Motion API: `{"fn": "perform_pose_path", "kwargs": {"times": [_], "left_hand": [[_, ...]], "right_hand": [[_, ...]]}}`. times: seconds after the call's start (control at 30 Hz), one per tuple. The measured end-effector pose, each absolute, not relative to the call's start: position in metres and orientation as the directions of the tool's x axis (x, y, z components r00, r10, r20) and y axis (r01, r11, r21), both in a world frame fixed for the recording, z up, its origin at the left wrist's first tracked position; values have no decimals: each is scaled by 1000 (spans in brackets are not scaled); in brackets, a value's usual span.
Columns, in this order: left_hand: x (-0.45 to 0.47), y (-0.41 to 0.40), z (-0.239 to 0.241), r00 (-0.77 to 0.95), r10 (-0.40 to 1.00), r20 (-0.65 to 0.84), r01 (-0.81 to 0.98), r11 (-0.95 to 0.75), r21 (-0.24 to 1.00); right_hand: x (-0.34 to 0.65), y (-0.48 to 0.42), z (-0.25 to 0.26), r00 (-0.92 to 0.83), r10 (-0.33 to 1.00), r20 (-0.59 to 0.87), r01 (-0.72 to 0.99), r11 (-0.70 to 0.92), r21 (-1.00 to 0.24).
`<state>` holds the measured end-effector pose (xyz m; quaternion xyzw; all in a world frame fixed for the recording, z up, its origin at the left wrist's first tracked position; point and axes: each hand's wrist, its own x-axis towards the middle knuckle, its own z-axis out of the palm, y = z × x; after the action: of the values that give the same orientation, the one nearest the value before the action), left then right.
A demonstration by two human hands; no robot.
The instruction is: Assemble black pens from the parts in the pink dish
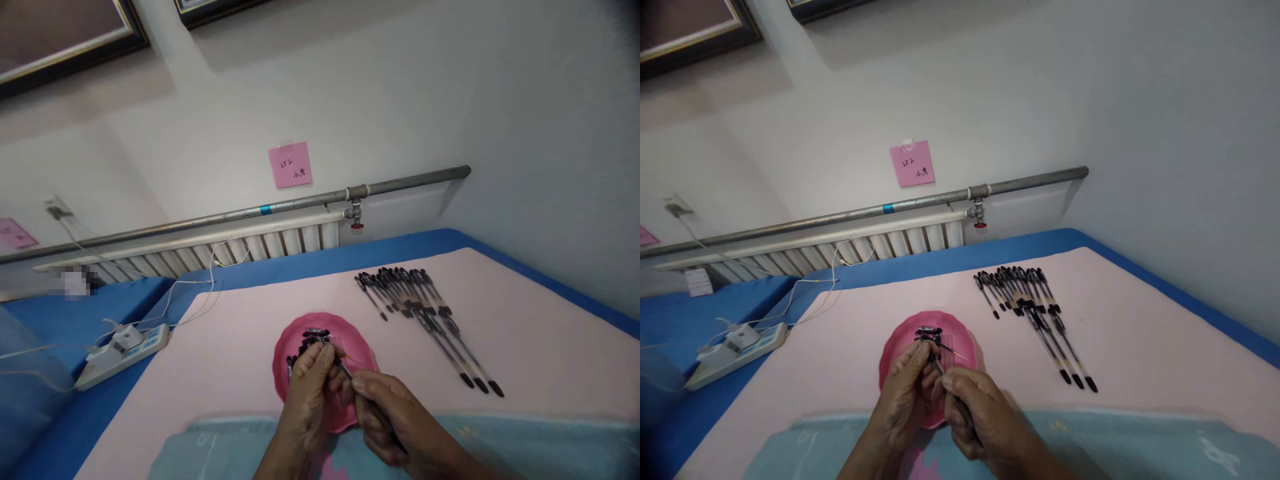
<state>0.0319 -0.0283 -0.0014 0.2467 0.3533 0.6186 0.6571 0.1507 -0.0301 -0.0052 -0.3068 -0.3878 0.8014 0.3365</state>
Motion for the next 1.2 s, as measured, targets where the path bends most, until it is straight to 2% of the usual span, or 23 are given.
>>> {"fn": "perform_pose_path", "kwargs": {"times": [0.17, 0.33, 0.53, 0.63, 0.83, 0.97, 1.1, 1.2], "left_hand": [[36, -28, -3, -26, 988, -152, -640, 101, 762], [29, -25, -6, 25, 983, -182, -560, 165, 812], [-12, -14, 0, -231, 965, -127, -534, -17, 845], [-31, -12, 5, -329, 935, -129, -489, -52, 871], [-49, -11, 0, -445, 895, -44, -153, -27, 988], [-50, -12, -4, -439, 899, 4, 93, 41, 995], [-54, -14, -5, -433, 898, 79, 353, 88, 931], [-57, -15, -5, -406, 886, 224, 622, 88, 778]], "right_hand": [[151, -29, -7, -588, 775, -232, -288, -468, -835], [152, -18, -9, -557, 795, -240, -164, -389, -907], [162, -12, -4, -466, 865, -185, -133, -275, -952], [169, -10, 1, -408, 899, -158, -126, -227, -966], [176, -6, 8, -313, 933, -175, -226, -252, -941], [178, -6, 11, -240, 950, -200, -271, -264, -926], [180, -9, 16, -226, 945, -236, -272, -294, -916], [181, -11, 19, -212, 948, -239, -255, -290, -923]]}}
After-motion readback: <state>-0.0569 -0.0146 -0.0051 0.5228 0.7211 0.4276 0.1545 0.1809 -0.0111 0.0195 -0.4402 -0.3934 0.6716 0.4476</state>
